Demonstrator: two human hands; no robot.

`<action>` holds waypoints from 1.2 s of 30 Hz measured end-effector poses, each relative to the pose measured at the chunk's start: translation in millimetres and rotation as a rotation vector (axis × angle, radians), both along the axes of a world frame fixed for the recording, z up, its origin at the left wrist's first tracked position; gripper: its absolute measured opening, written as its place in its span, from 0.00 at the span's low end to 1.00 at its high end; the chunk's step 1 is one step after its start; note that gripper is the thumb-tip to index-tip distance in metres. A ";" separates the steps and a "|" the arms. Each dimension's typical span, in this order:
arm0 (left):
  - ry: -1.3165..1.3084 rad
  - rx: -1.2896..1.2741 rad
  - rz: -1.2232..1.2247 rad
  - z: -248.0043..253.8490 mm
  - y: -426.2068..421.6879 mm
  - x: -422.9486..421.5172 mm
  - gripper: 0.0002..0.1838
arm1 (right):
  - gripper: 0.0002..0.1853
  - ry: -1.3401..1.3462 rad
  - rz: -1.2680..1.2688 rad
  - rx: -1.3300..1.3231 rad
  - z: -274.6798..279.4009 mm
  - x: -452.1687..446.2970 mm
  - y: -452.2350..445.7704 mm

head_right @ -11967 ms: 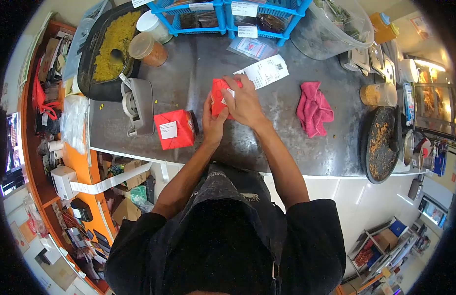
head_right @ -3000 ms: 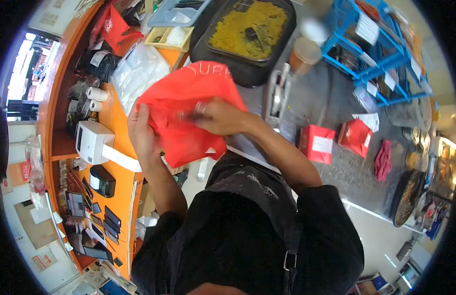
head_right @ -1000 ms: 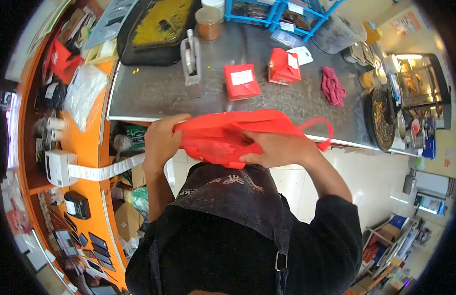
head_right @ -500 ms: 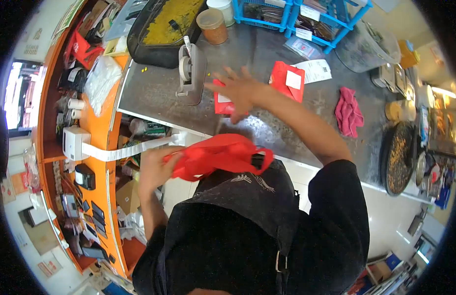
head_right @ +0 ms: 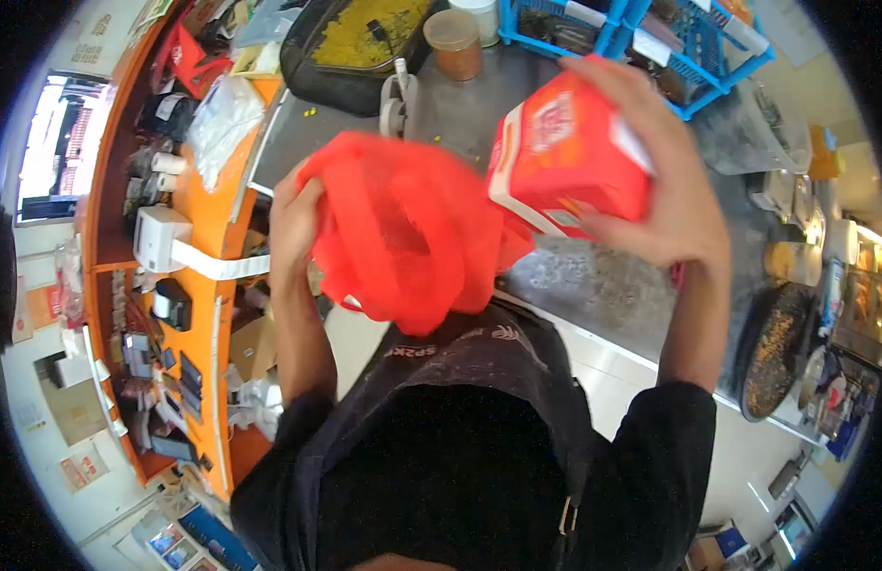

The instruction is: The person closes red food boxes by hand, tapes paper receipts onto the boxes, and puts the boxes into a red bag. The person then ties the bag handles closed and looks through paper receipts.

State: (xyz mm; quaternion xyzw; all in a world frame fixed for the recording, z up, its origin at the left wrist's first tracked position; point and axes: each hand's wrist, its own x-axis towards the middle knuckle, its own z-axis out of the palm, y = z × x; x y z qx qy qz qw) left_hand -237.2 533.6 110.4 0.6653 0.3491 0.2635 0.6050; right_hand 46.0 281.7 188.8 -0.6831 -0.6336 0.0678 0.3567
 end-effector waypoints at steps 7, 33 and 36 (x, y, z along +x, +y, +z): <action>0.263 0.553 -0.251 3.9 -12.2 100.2 0.14 | 0.59 0.626 -0.013 0.308 43.6 -65.1 -5.9; -0.166 -0.002 -0.351 1.2 -37.1 34.1 0.11 | 0.39 0.100 -0.509 -0.651 -88.1 -119.6 48.2; -0.213 0.154 -0.216 -12.4 -22.8 39.3 0.11 | 0.37 -0.146 -0.470 -0.447 -81.0 -114.3 49.7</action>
